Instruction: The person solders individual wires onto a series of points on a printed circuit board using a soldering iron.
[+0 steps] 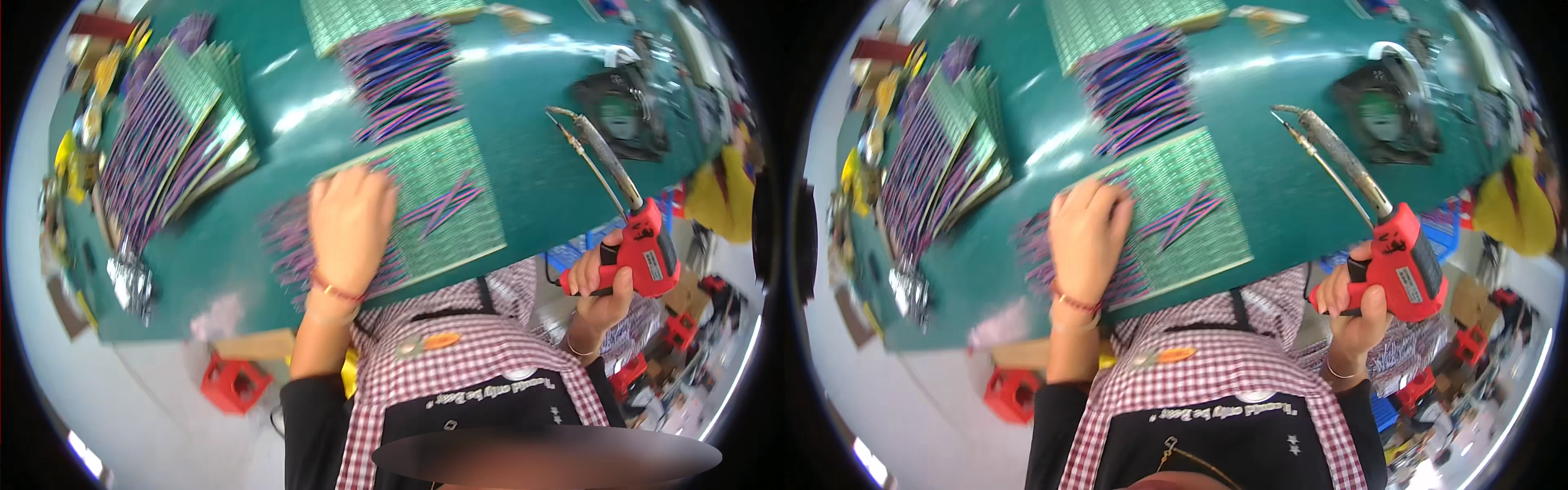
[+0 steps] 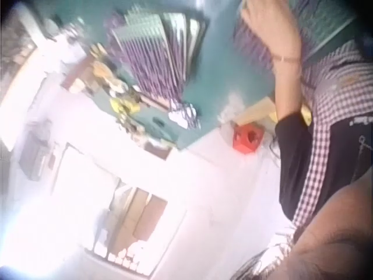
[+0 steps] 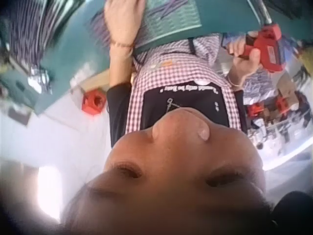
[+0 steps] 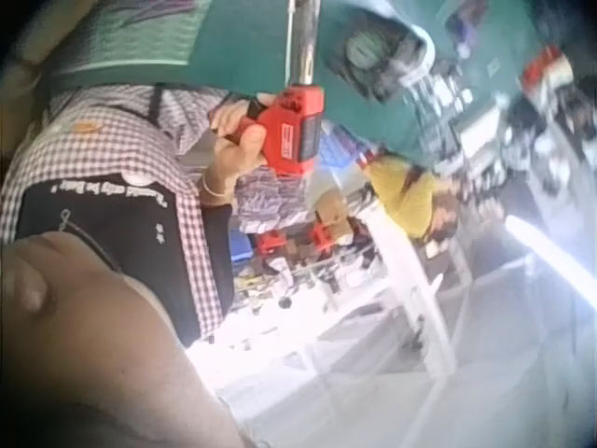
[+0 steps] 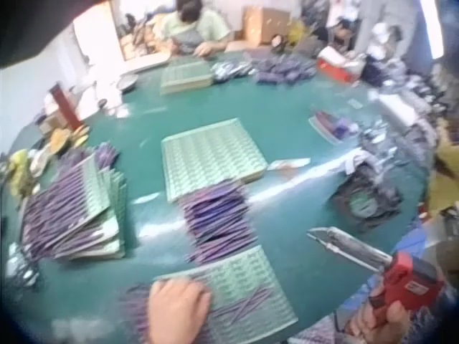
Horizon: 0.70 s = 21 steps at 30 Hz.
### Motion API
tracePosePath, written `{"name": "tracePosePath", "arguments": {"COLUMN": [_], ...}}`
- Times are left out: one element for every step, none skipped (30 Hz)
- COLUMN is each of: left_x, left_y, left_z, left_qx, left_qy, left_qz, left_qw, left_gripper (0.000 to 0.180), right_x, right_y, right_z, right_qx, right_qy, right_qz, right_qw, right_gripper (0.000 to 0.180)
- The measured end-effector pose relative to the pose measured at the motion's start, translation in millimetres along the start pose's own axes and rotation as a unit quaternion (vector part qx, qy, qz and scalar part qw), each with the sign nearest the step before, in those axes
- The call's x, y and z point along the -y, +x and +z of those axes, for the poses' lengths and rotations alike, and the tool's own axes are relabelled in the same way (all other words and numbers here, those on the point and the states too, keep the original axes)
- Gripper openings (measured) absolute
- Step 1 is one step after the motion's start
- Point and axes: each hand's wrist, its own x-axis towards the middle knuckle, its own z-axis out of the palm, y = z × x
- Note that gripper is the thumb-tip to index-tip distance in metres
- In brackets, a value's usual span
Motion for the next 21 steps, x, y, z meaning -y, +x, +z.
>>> {"name": "tracePosePath", "arguments": {"left_x": [0,-2,-3,-3,1,2,2,2,3,3,3,2,1,1,1,2,5,5,4,5,6], "left_y": [-1,-3,-6,-9,-14,-15,-14,-15,-15,-13,-10,-9,-12,-9,-7,-6,-13,-17,-19,-16,-13], "left_z": [2,3,-1,-9,-10,-10,-8,-8,-6,-4,-2,-2,-4,-1,0,-1,-3,-5,-5,-4,-3], "left_qx": [0.0,0.007,0.012,0.015,0.019,0.019,0.019,0.01,0.016,0.022,0.018,0.019,0.024,0.022,0.02,0.023,0.029,0.034,0.031,0.027,0.032], "left_qy": [0.006,0.01,0.019,0.029,0.034,0.029,0.026,0.022,0.021,0.023,0.023,0.019,0.014,0.018,0.02,0.019,0.022,0.029,0.029,0.028,0.036], "left_qz": [0.003,-0.002,-0.008,-0.019,-0.028,-0.023,-0.02,-0.001,-0.007,-0.016,-0.004,-0.006,-0.013,-0.02,-0.02,-0.013,-0.013,-0.024,-0.025,-0.028,-0.046], "left_qw": [1.0,1.0,1.0,0.999,0.999,0.999,0.999,1.0,1.0,0.999,1.0,1.0,1.0,0.999,0.999,0.999,0.999,0.999,0.999,0.999,0.998], "left_gripper": [0.008,0.008,0.008,0.008,0.009,0.009,0.01,0.01,0.009,0.009,0.009,0.009,0.009,0.008,0.008,0.008,0.008,0.008,0.008,0.008,0.008], "right_x": [6,10,16,25,31,39,45,49,51,49,46,43,39,34,28,25,25,28,30,31,31], "right_y": [6,12,18,25,29,32,34,36,39,45,58,75,81,87,91,94,94,94,92,91,89], "right_z": [-13,-23,-32,-36,-39,-45,-52,-59,-65,-67,-71,-78,-82,-86,-89,-91,-87,-83,-79,-74,-65], "right_qx": [-0.009,-0.013,-0.031,-0.039,-0.05,-0.057,-0.071,-0.091,-0.11,-0.139,-0.144,-0.198,-0.247,-0.245,-0.265,-0.284,-0.278,-0.275,-0.27,-0.25,-0.239], "right_qy": [0.044,0.029,0.019,0.011,-0.001,0.0,-0.006,-0.023,-0.039,-0.002,0.001,-0.049,-0.099,-0.096,-0.085,-0.074,-0.072,-0.076,-0.079,-0.069,-0.067], "right_qz": [-0.031,-0.069,-0.101,-0.127,-0.154,-0.179,-0.201,-0.224,-0.245,-0.263,-0.273,-0.174,-0.067,-0.069,-0.063,-0.056,-0.047,-0.098,-0.146,-0.148,-0.133], "right_qw": [0.998,0.997,0.994,0.991,0.987,0.982,0.977,0.97,0.963,0.955,0.951,0.963,0.962,0.962,0.958,0.954,0.957,0.953,0.948,0.954,0.96], "right_gripper": [0.053,0.05,0.05,0.049,0.048,0.046,0.046,0.046,0.046,0.042,0.042,0.037,0.033,0.033,0.029,0.026,0.026,0.027,0.029,0.036,0.036]}}
